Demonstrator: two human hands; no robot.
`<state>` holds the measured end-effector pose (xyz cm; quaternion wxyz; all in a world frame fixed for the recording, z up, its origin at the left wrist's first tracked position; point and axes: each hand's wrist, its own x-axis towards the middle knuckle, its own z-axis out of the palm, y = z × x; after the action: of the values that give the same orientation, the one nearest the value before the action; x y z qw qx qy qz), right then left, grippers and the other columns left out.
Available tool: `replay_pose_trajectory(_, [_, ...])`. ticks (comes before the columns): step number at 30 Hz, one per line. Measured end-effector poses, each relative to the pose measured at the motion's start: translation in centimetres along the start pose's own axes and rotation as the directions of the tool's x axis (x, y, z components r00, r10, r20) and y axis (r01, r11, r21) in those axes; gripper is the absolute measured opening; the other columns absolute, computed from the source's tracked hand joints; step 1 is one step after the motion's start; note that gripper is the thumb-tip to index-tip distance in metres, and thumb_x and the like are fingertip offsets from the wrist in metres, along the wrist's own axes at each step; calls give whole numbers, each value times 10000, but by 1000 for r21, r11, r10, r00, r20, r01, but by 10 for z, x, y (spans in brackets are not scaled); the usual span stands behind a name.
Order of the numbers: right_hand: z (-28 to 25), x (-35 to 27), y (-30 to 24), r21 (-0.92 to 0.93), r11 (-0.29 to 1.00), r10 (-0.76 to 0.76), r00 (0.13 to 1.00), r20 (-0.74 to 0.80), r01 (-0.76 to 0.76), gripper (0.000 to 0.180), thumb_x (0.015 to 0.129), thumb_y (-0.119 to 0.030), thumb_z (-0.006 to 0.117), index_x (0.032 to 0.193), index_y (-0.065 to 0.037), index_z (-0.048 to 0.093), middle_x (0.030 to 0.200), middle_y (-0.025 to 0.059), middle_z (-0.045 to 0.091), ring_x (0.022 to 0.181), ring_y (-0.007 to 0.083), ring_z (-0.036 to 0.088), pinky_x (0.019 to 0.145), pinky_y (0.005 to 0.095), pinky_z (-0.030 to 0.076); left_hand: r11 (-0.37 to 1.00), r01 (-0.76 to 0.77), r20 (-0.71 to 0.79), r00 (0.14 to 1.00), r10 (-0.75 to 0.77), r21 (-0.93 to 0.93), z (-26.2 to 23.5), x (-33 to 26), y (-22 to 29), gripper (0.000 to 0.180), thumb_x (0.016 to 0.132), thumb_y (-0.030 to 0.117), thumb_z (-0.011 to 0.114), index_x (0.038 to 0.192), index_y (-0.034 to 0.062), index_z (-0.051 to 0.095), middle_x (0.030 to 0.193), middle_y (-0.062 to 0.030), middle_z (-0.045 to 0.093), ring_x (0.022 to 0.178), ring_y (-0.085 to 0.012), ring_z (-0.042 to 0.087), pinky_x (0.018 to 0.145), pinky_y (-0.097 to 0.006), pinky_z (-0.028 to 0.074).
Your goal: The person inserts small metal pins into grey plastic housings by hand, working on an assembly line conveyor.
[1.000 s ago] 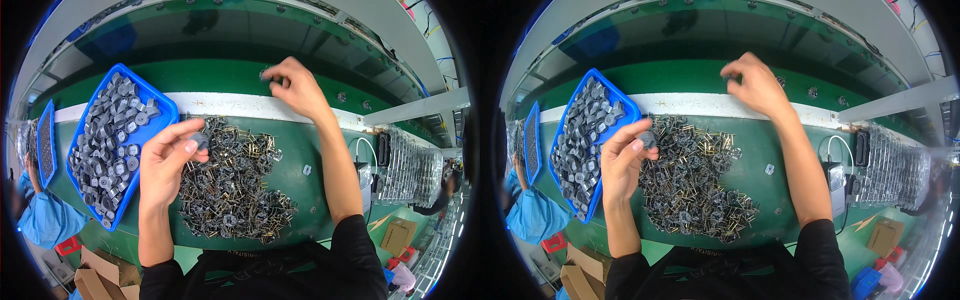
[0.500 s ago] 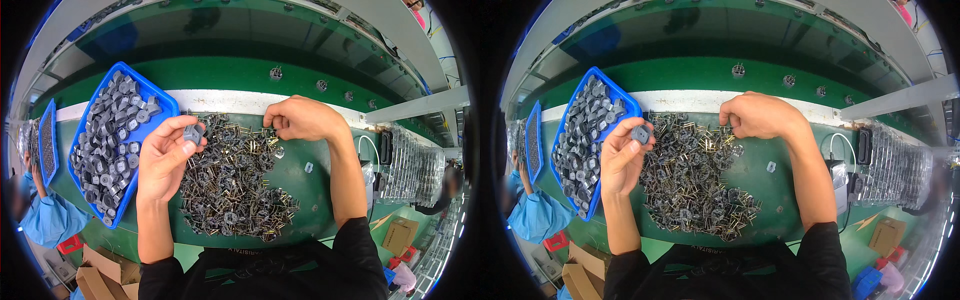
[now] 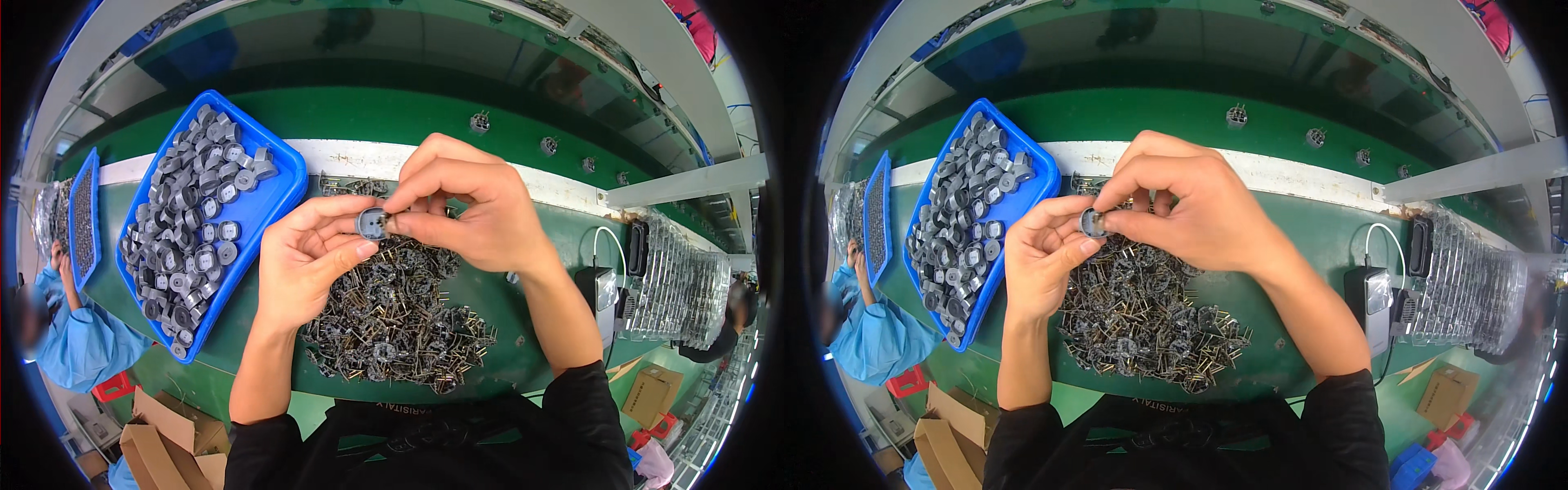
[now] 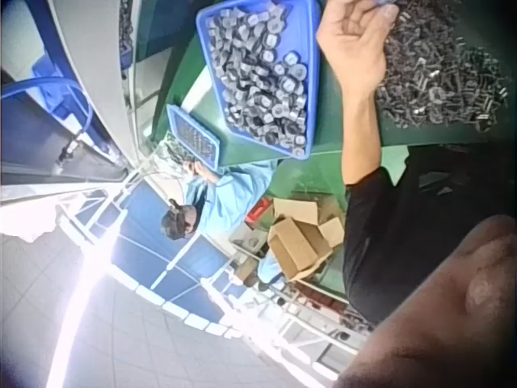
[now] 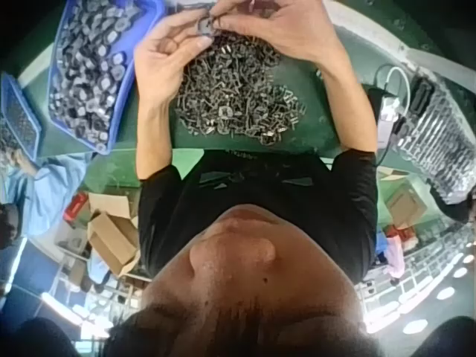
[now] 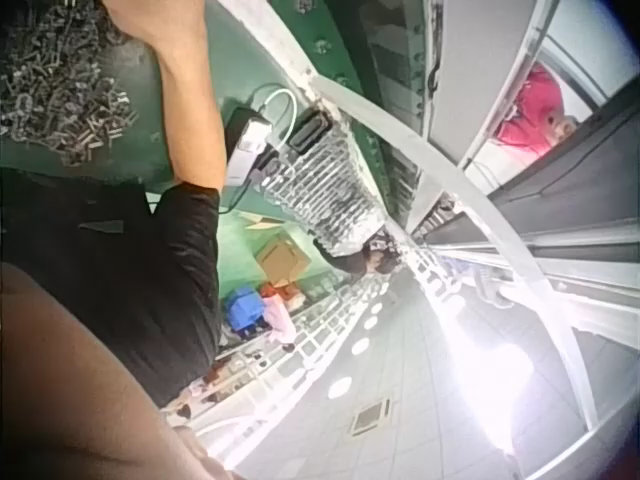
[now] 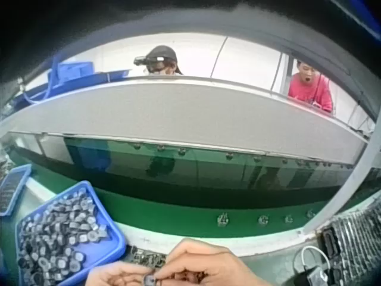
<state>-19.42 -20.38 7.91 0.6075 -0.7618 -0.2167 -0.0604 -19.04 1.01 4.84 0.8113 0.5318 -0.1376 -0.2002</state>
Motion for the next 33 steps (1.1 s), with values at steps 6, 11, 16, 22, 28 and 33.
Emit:
replay_pose_trajectory(6, [22, -5, 6, -100, 994, -69, 986, -152, 55, 145, 780, -22, 780, 910, -36, 718, 845, 17, 603, 644, 77, 553, 523, 217, 428, 997, -62, -32, 997, 63, 44, 4, 0, 0, 410, 825, -164, 649, 1221, -94, 570, 1100, -174, 663, 1008, -197, 666, 876, -290, 568])
replay_pose_trajectory(11, [33, -7, 9, -163, 982, -126, 970, -207, 93, 161, 774, -12, 781, 910, -30, 697, 838, 34, 599, 611, 89, 553, 500, 220, 427, 995, -77, -34, 996, 80, 68, 5, -1, 2, 407, 828, -161, 649, 1222, -98, 568, 1094, -182, 662, 1011, -200, 666, 874, -292, 568])
replay_pose_trajectory(16, [40, -9, 8, -220, 972, -130, 968, -216, 81, 192, 789, 31, 756, 962, -21, 692, 854, 49, 609, 704, 89, 578, 559, 209, 461, 995, -64, -53, 996, 68, 79, 2, -2, 0, 396, 822, -158, 653, 1206, -91, 587, 1115, -168, 645, 1010, -202, 663, 869, -293, 569])
replay_pose_trajectory(22, [30, -9, 7, 322, 826, 488, 873, -2, -462, 230, 814, -46, 731, 1038, -23, 684, 857, 87, 684, 768, 105, 650, 659, 235, 507, 685, -213, 20, 960, 278, 696, -3, 2, 3, 410, 726, 23, 804, 1118, 60, 690, 1130, -109, 594, 997, -217, 613, 831, -314, 523])
replay_pose_trajectory(28, [-28, 10, 54, -497, 777, 227, 908, -351, -386, 174, 836, -150, 704, 958, -27, 711, 856, 89, 700, 803, 216, 640, 734, 344, 515, -195, 235, -146, 911, 386, 952, -47, -12, 44, 273, 786, 106, 696, 1055, 61, 697, 1001, -133, 628, 970, -333, 554, 889, -435, 421])
replay_pose_trajectory(33, [-61, 4, 99, -639, 606, 208, 870, -446, -473, 214, 816, -192, 705, 969, -43, 717, 906, 84, 686, 921, 285, 572, 836, 398, 471, -161, 324, -272, 921, 277, 932, -60, -16, 49, 300, 750, 46, 681, 1050, 46, 693, 982, -123, 653, 951, -324, 576, 871, -423, 441])
